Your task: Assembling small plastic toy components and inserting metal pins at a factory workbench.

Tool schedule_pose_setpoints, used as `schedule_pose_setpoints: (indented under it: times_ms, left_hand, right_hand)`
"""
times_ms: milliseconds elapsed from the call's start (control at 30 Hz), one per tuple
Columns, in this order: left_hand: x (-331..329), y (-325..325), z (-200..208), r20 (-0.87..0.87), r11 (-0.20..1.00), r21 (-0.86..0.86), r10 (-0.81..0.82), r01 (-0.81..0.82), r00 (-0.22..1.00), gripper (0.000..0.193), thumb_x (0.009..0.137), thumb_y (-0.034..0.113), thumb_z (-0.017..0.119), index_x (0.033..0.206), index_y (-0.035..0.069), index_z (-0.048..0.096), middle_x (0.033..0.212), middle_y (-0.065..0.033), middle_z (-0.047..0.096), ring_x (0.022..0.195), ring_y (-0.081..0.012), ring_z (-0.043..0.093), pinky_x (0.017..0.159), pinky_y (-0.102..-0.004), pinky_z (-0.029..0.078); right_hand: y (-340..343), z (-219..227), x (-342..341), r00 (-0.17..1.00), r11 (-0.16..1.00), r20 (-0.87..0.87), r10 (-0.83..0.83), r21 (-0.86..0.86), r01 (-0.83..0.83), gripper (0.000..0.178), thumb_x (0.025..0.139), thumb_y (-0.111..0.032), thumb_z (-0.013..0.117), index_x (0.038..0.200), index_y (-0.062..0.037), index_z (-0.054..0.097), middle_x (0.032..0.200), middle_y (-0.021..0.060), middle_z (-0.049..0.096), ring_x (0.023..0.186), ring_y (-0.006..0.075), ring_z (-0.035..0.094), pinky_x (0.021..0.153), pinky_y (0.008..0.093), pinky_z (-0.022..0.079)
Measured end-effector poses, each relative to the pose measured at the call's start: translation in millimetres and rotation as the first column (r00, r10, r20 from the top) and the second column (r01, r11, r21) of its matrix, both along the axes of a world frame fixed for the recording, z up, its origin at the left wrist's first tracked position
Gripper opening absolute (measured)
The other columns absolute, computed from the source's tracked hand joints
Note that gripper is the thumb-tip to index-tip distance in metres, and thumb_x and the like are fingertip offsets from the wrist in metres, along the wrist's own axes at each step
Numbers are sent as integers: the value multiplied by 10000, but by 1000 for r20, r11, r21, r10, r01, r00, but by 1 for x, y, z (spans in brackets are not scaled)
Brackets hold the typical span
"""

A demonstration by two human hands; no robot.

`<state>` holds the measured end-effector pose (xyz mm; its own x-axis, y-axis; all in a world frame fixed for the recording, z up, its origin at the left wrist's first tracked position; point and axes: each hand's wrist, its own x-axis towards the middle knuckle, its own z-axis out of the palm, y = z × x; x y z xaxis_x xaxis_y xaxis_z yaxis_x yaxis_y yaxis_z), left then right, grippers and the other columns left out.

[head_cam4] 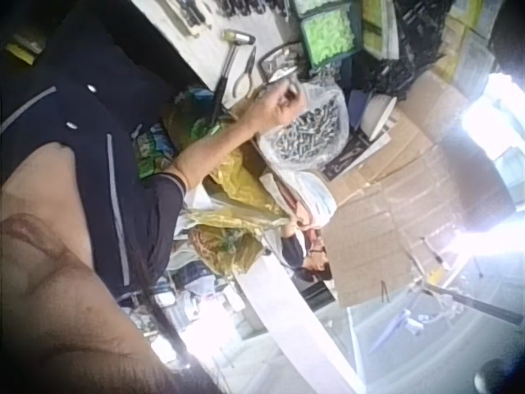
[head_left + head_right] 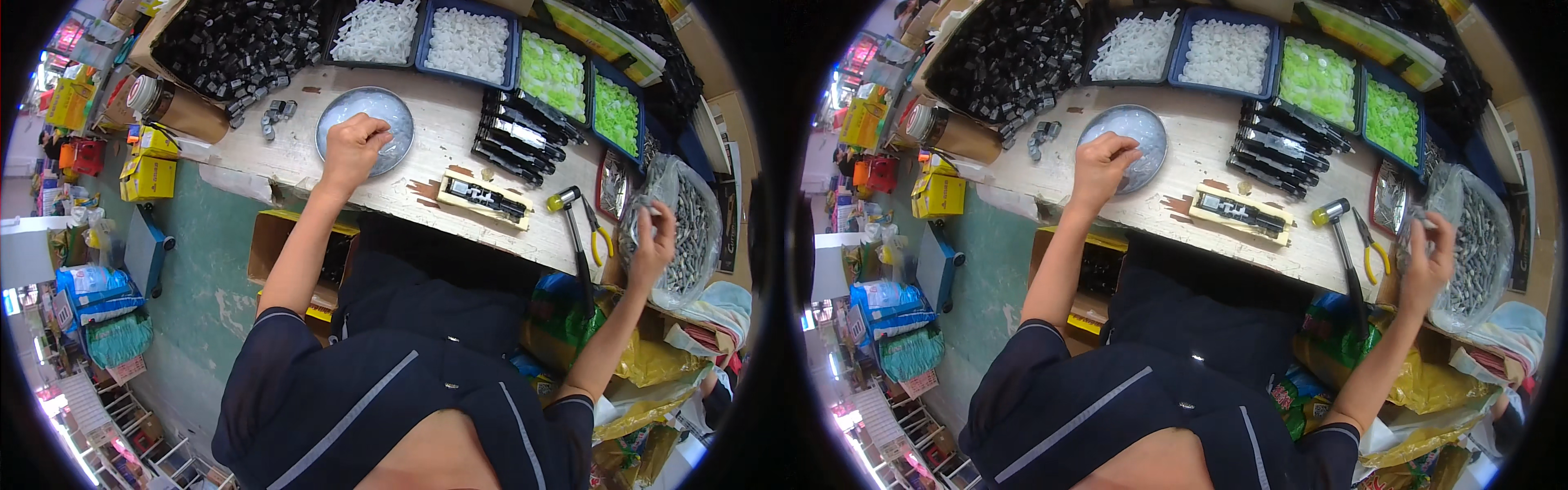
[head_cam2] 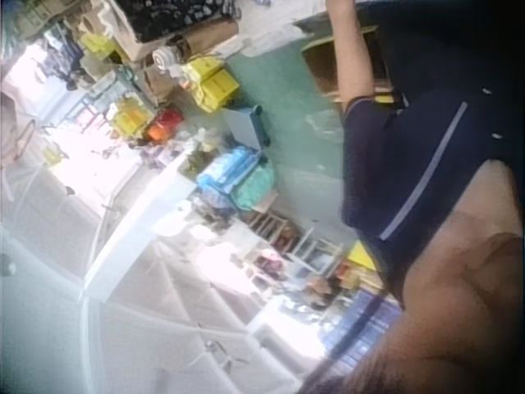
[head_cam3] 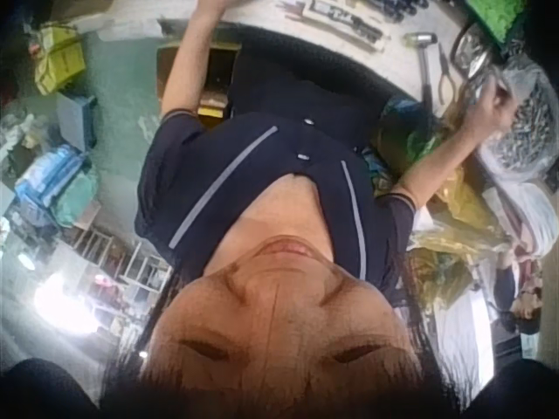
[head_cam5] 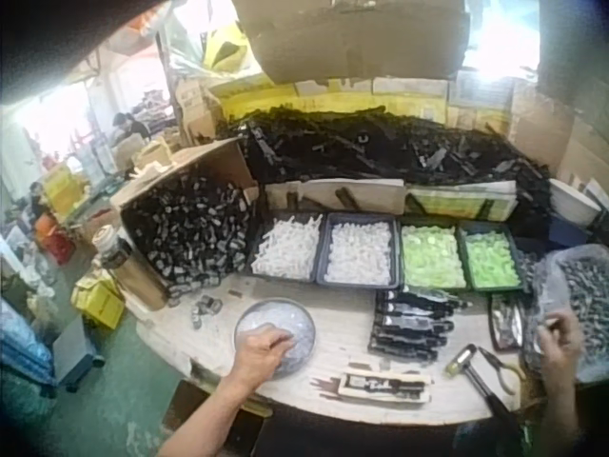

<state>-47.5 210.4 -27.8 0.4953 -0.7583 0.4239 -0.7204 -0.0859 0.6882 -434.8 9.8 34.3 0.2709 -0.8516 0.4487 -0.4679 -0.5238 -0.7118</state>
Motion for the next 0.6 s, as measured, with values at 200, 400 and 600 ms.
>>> schedule_pose_setpoints:
  times_ms: [200,400,600]
  left_hand:
    - [-4,-15,-20,163,999,50,-9,1,987,103,702,0,658,805,6,662,729,-115,608,653,-246,604,592,-302,467]
    - [-4,-14,-14,158,998,60,-23,14,987,114,697,-5,648,809,3,663,740,-125,610,648,-252,605,585,-308,465]
    - [-1,-1,-6,-85,996,5,92,-92,992,103,735,-4,646,835,-5,670,723,-82,616,599,-124,592,535,-233,454]
  right_hand:
    - [20,-25,39,983,986,-91,161,44,-158,164,787,5,613,945,-5,571,892,57,570,778,124,556,691,239,451]
    - [42,-24,65,967,973,-108,231,40,-228,156,783,-13,614,932,0,567,886,71,561,767,158,536,693,257,438]
    - [62,-32,91,939,928,18,344,144,-342,178,781,-3,604,957,-12,573,880,64,578,742,157,542,687,257,427]
